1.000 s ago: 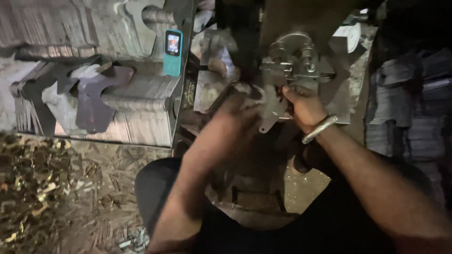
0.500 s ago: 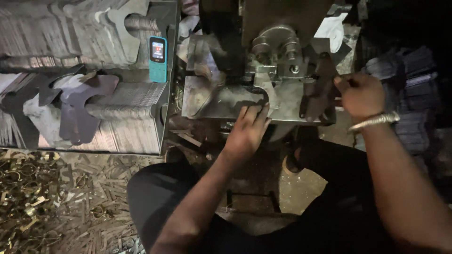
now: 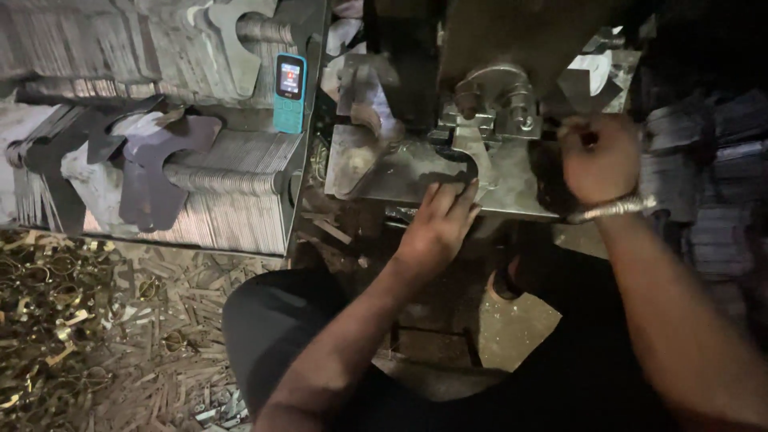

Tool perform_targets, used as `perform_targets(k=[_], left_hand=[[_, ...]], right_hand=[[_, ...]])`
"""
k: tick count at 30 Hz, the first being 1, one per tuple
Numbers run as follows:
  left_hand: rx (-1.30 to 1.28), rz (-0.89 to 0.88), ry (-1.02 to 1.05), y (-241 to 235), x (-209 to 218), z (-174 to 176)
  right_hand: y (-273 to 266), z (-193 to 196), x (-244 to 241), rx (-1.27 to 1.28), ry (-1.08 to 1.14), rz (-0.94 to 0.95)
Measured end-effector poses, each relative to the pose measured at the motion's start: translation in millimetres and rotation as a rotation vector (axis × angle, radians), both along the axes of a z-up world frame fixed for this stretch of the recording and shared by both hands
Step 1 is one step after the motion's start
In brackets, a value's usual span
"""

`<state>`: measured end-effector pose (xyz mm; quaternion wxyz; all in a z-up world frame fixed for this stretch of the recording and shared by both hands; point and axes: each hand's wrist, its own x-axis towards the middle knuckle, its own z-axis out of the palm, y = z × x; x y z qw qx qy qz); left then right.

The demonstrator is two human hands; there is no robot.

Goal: The recorder is placing flat metal pieces into a stamping machine to process them into parts.

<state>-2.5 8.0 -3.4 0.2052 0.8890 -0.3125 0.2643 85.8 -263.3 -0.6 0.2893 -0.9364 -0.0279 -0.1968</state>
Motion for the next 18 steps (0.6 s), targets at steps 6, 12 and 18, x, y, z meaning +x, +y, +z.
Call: perform_targets(k=[6,12,18], left_hand=[[-0.25,-0.056,0.146,4.1,0.1,3.1],[-0.063,-0.081,0.001,9.0,1.0,4.2],[-0.414,0.031,0.341,44.3,-21.4,97.2]], right_hand=[[66.7,47.5,-53.5,-0.033,-0.03,0.457],[87.6,34.8,-63.1,-0.283,-0.054,0.497],[73.8,48.2,-84.8,-0.124,-0.023,0.616]])
